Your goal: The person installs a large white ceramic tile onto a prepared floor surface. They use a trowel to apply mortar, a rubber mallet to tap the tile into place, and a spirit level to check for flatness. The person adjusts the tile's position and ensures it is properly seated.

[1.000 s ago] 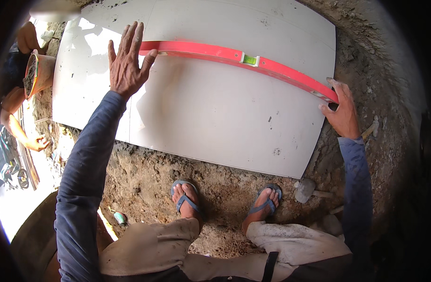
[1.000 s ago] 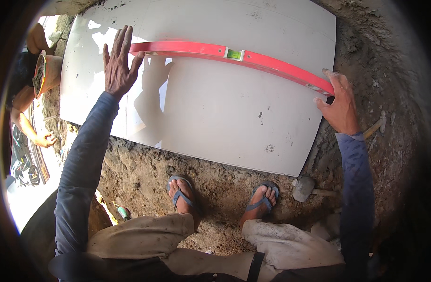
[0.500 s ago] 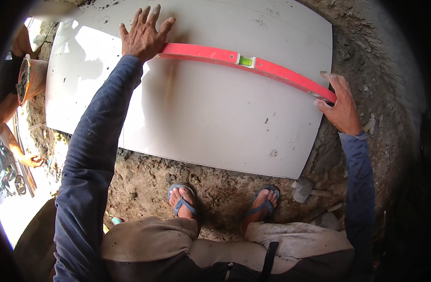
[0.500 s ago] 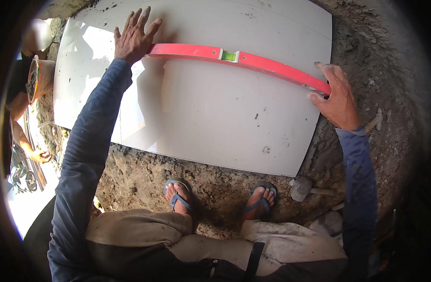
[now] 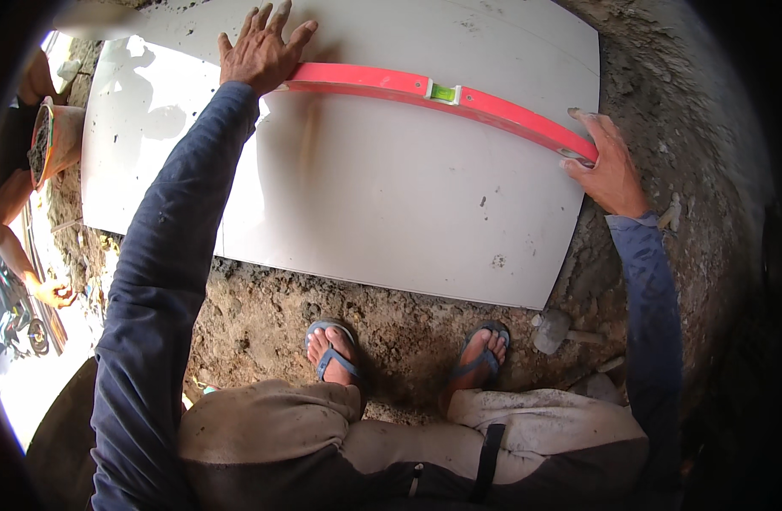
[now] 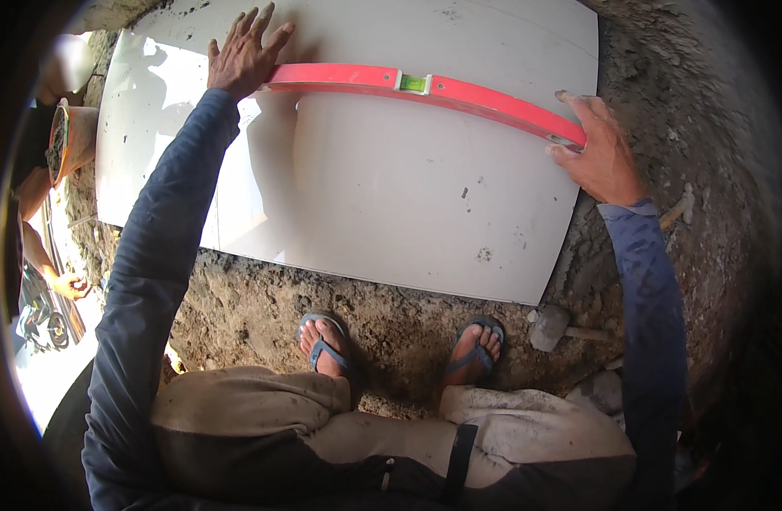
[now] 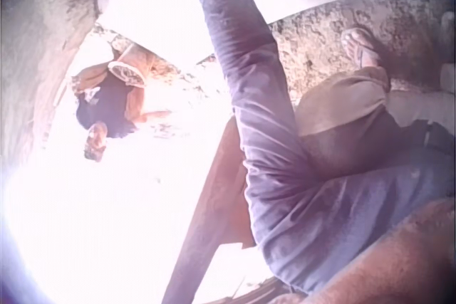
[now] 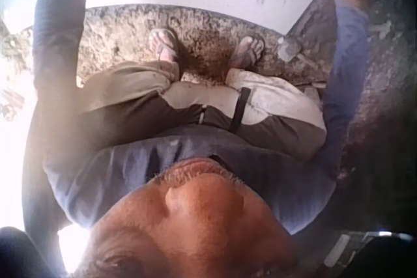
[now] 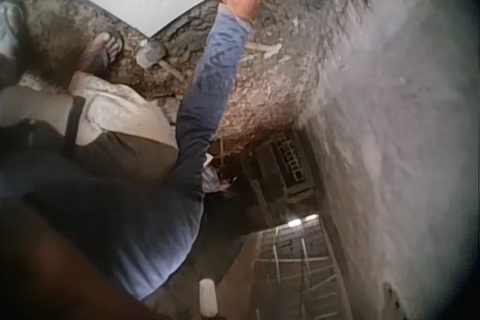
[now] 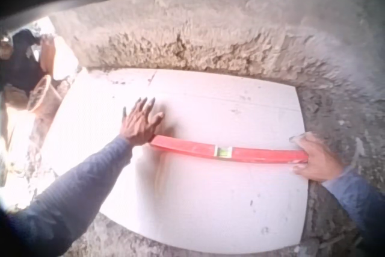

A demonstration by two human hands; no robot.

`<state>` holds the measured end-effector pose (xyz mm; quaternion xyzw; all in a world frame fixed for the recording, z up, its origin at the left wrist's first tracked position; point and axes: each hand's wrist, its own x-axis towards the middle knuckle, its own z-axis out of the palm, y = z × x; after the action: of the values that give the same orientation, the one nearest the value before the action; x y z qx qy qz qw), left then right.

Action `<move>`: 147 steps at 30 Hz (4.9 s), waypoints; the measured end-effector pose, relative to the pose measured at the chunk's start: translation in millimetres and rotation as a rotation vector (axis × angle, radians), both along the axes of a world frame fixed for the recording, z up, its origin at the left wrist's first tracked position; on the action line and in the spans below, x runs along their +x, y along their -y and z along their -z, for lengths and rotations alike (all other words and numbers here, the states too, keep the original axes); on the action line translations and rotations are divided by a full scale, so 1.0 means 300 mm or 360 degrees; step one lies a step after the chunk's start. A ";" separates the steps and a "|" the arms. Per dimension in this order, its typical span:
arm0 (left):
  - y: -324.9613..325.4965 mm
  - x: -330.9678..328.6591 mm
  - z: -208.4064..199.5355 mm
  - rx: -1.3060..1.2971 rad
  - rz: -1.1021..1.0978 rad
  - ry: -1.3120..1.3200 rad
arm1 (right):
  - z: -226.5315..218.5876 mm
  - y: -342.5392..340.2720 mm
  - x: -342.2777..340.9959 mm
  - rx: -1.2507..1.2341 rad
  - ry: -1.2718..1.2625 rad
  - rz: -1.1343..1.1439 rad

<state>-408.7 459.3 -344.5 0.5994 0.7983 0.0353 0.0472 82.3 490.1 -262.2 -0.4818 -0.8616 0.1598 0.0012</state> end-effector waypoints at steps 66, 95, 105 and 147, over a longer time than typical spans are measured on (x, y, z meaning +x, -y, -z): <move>2.035 -0.455 -0.353 0.0524 -0.1865 -0.1560 | 0.126 0.722 0.635 -0.0018 0.0119 0.1117; 0.460 0.105 0.152 0.0349 -0.0669 0.0224 | -0.059 1.026 0.534 -0.0359 -0.0296 0.0685; 0.465 0.087 0.137 0.0344 -0.0691 0.0216 | 0.086 0.391 -0.502 -0.0511 -0.1027 -0.0129; 0.783 0.171 0.142 0.0301 -0.0756 0.0333 | 0.156 0.632 -0.278 -0.0540 -0.0346 -0.0089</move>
<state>-357.4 224.2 -387.1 0.3901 0.9005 0.1815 0.0636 -1.1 300.4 -309.1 -0.4309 -0.8301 0.3537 0.0086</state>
